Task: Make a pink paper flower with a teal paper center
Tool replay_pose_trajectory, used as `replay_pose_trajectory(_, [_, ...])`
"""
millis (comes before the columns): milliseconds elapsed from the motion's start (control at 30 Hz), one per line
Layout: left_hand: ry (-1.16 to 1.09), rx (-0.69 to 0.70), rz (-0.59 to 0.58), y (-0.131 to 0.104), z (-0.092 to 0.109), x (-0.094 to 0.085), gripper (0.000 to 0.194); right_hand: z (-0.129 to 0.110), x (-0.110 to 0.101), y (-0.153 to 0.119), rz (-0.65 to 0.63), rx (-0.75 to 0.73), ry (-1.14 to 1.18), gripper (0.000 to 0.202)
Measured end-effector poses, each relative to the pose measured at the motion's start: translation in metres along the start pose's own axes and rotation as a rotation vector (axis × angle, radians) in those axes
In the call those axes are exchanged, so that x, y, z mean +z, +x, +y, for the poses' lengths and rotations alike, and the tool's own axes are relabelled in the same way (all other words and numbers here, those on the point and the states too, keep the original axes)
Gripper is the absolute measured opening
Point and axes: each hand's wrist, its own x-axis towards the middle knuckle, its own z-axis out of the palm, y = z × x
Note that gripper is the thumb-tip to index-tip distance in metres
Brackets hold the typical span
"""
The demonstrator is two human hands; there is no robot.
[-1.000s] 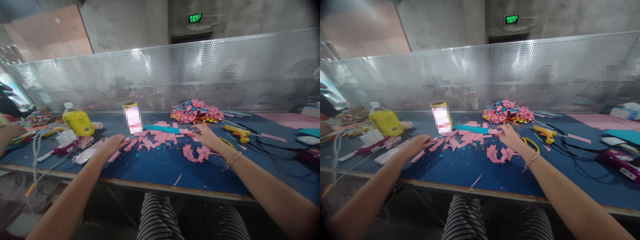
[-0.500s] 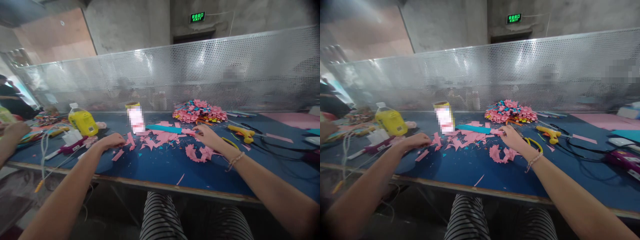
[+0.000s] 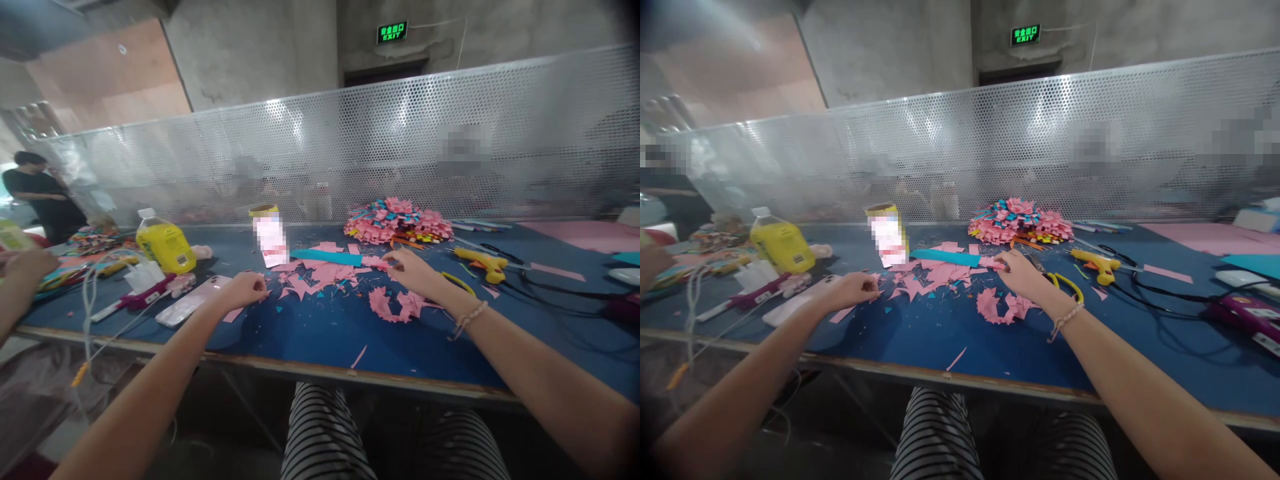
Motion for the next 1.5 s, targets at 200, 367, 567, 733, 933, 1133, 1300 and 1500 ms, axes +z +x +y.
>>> replay_pose_trajectory(200, [-0.062, -0.026, -0.021, -0.002, -0.012, -0.003, 0.020, 0.002, -0.001, 0.001, -0.020, -0.011, -0.039, 0.025])
replay_pose_trajectory(367, [-0.491, -0.127, 0.020, -0.003, -0.008, -0.003, 0.015, -0.003, -0.002, 0.001, 0.003, -0.021, -0.054, 0.023])
replay_pose_trajectory(567, [-1.433, -0.154, 0.232, 0.010, 0.044, -0.002, 0.006, -0.023, -0.008, 0.000, 0.022, -0.047, 0.133, 0.016])
replay_pose_trajectory(733, [-1.455, 0.060, 0.055, 0.031, 0.114, 0.006, 0.008, -0.037, -0.009, 0.000, 0.032, -0.014, 0.424, 0.022])
replay_pose_trajectory(933, [-1.043, 0.295, -0.121, 0.062, 0.180, 0.007, 0.006, -0.040, -0.015, 0.004, 0.049, -0.019, 0.581, 0.030])
replay_pose_trajectory(1133, [-1.125, 0.241, -0.039, 0.089, 0.193, 0.023, 0.009, -0.023, -0.019, 0.008, 0.041, 0.071, 0.578, 0.014])
replay_pose_trajectory(1300, [-0.992, 0.164, -0.014, 0.089, 0.187, 0.041, 0.013, -0.011, -0.018, 0.011, 0.011, 0.142, 0.537, 0.008])
replay_pose_trajectory(1500, [-0.532, 0.384, -0.091, 0.079, 0.189, 0.054, 0.020, 0.000, -0.020, 0.013, 0.126, 0.244, 0.619, 0.006])
